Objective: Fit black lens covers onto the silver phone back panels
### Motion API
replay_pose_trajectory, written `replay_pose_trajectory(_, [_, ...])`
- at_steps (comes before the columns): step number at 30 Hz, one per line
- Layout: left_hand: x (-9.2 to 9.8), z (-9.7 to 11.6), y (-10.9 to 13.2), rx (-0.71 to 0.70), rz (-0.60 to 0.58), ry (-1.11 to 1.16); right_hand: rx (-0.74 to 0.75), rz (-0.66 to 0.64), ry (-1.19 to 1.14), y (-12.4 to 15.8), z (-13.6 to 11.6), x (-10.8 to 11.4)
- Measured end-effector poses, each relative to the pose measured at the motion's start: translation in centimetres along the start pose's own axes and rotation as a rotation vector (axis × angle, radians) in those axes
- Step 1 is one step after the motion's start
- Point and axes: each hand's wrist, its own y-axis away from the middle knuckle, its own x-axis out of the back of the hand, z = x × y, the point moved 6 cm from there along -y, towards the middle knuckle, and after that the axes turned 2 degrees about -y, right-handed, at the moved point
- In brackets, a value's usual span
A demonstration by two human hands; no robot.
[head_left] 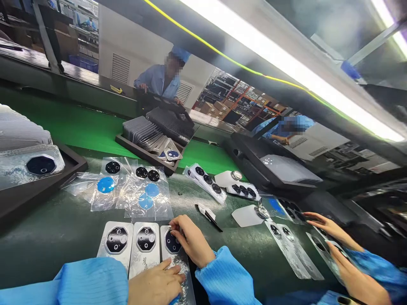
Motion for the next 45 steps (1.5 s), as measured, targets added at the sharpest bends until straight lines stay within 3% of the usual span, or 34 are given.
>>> replay_pose_trajectory(8, [0.2, 0.2, -0.1, -0.021, -0.03, -0.074, 0.067, -0.072, 0.026, -0.5, 0.0, 0.6])
replay_pose_trajectory(17, [0.3, 0.0, 0.2, 0.08, 0.021, 0.062, 0.194, -0.13, 0.113, -0.4, -0.6, -0.3])
replay_pose_trajectory(27, [0.7, 0.3, 0.3, 0.098, 0.006, 0.109, 0.214, -0.024, 0.112, 0.6, -0.7, 0.0])
replay_pose_trajectory(31, [0.9, 0.3, 0.2, 0.079, 0.025, 0.114, 0.152, 0.087, 0.073, 0.5, -0.2, 0.5])
replay_pose_trajectory(36, [0.4, 0.1, 0.2, 0.07, 0.036, 0.068, 0.07, 0.214, 0.054, 2.8, -0.8, 1.7])
replay_pose_trajectory(40, [0.4, 0.3, 0.0, 0.039, 0.047, -0.019, 0.032, 0.203, 0.167, 4.7, -1.4, 1.1])
replay_pose_trajectory(45, [0.5, 0.5, -0.3, 0.04, -0.024, -0.067, -0.005, 0.243, 0.299, 5.1, -1.5, 0.5])
